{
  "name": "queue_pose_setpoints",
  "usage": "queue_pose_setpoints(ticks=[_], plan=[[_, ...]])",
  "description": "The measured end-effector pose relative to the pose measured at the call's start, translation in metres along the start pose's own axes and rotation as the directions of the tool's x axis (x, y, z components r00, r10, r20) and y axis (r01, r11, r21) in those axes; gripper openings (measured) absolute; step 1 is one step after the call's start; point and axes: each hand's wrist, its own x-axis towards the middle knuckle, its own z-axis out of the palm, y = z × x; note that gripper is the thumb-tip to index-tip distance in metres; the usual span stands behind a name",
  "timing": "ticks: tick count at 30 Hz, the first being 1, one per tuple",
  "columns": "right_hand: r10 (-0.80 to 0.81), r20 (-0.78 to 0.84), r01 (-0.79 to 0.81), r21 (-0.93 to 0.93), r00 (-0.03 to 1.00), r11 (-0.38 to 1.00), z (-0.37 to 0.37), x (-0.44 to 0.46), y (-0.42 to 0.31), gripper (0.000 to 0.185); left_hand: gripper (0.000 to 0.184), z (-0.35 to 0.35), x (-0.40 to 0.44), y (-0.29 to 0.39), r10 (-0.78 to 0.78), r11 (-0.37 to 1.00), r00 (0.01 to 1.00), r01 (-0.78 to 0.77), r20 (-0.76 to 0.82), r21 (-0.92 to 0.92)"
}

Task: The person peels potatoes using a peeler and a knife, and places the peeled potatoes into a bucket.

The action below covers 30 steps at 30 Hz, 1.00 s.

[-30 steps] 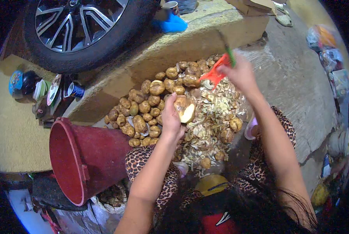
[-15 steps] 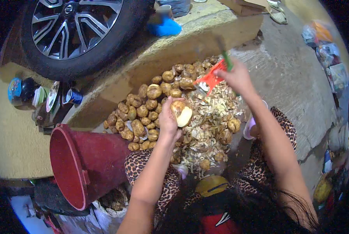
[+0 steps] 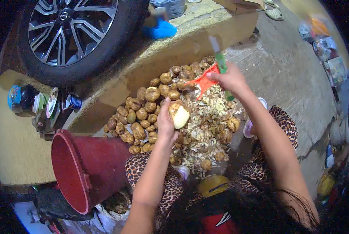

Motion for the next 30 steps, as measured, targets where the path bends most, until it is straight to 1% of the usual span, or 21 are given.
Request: queue_pose_setpoints(ticks=[3,4,5,6,7,9,10,13,14,17,18,19,20,21,22,23,26,28,29,30], plan=[[0.105,0.242,-0.148,0.166,0.964,0.975,0.013,-0.033,-0.035,0.028,0.041,-0.001,0.005,-0.003,0.017,1.000,0.999,-0.017,0.028,-0.006],[0.082,0.245,-0.113,0.118,0.966,0.987,0.021,-0.038,-0.030,0.028,0.041,0.002,0.005,-0.003,0.011,1.000,1.000,-0.011,-0.014,-0.009],[0.028,0.288,-0.062,0.109,0.957,0.992,0.023,-0.042,-0.029,0.029,0.041,0.006,0.005,-0.002,0.004,1.000,0.999,-0.005,-0.054,-0.011],[0.024,0.269,-0.048,0.084,0.963,0.995,0.021,-0.040,-0.027,0.028,0.041,0.009,0.004,-0.003,-0.003,1.000,0.995,0.002,-0.095,-0.013],[0.019,0.251,-0.035,0.059,0.968,0.998,0.019,-0.037,-0.025,0.028,0.040,0.006,0.006,-0.006,-0.004,1.000,0.999,0.005,-0.053,0.019],[0.062,0.248,-0.071,0.029,0.967,0.997,0.007,-0.030,-0.030,0.035,0.040,0.000,0.012,-0.009,-0.002,0.997,0.999,0.000,0.033,0.083],[0.083,0.248,-0.089,0.015,0.965,0.996,0.003,-0.029,-0.032,0.040,0.040,0.001,0.010,-0.009,-0.011,0.996,0.997,0.004,0.075,0.087],[-0.037,0.158,0.044,-0.040,0.987,0.998,0.003,-0.031,-0.029,0.040,0.041,0.007,0.006,-0.005,-0.041,0.995,0.997,0.035,0.070,0.095],[0.022,0.212,-0.011,-0.051,0.977,0.999,0.000,-0.032,-0.031,0.039,0.044,0.004,0.005,-0.005,-0.058,0.993,0.991,0.044,0.123,0.112],[0.036,0.213,-0.039,0.012,0.976,0.999,-0.001,-0.030,-0.030,0.038,0.051,0.015,-0.004,0.003,-0.013,1.000,0.963,0.016,0.270,-0.008],[0.044,0.225,-0.051,0.028,0.973,0.998,-0.002,-0.029,-0.030,0.035,0.051,0.012,-0.010,0.008,-0.064,0.998,0.946,0.062,0.317,0.018],[0.051,0.240,-0.062,0.042,0.969,0.997,-0.003,-0.028,-0.030,0.032,0.053,0.010,-0.011,0.008,-0.003,0.982,0.941,-0.060,0.339,0.177],[0.056,0.255,-0.072,0.056,0.965,0.996,-0.004,-0.028,-0.030,0.029,0.058,0.009,-0.012,0.007,0.055,0.927,0.928,-0.184,0.369,0.326],[0.045,0.262,-0.066,0.070,0.964,0.995,-0.004,-0.027,-0.027,0.030,0.064,0.007,-0.011,0.007,0.105,0.835,0.907,-0.303,0.407,0.459],[0.035,0.270,-0.060,0.084,0.962,0.995,-0.003,-0.026,-0.022,0.030,0.081,0.006,-0.009,0.008,0.016,0.868,0.936,-0.187,0.351,0.460],[0.025,0.278,-0.054,0.097,0.960,0.994,-0.002,-0.025,-0.019,0.030,0.080,0.007,-0.010,0.010,0.001,0.852,0.928,-0.196,0.372,0.486],[-0.034,0.272,0.061,-0.090,0.962,0.994,-0.006,-0.034,-0.038,0.030,0.076,0.009,-0.014,0.017,-0.042,0.798,0.902,-0.229,0.430,0.557],[-0.025,0.289,0.053,-0.088,0.957,0.995,-0.010,-0.034,-0.041,0.030,0.074,0.004,-0.014,0.018,-0.070,0.756,0.883,-0.257,0.465,0.602],[-0.021,0.297,0.049,-0.086,0.955,0.995,-0.011,-0.033,-0.042,0.029,0.073,0.005,-0.015,0.018,-0.079,0.768,0.885,-0.239,0.458,0.594],[-0.019,0.251,0.047,-0.107,0.968,0.993,-0.014,-0.029,-0.039,0.031,0.072,0.011,-0.019,0.021,-0.090,0.780,0.888,-0.219,0.451,0.587]])
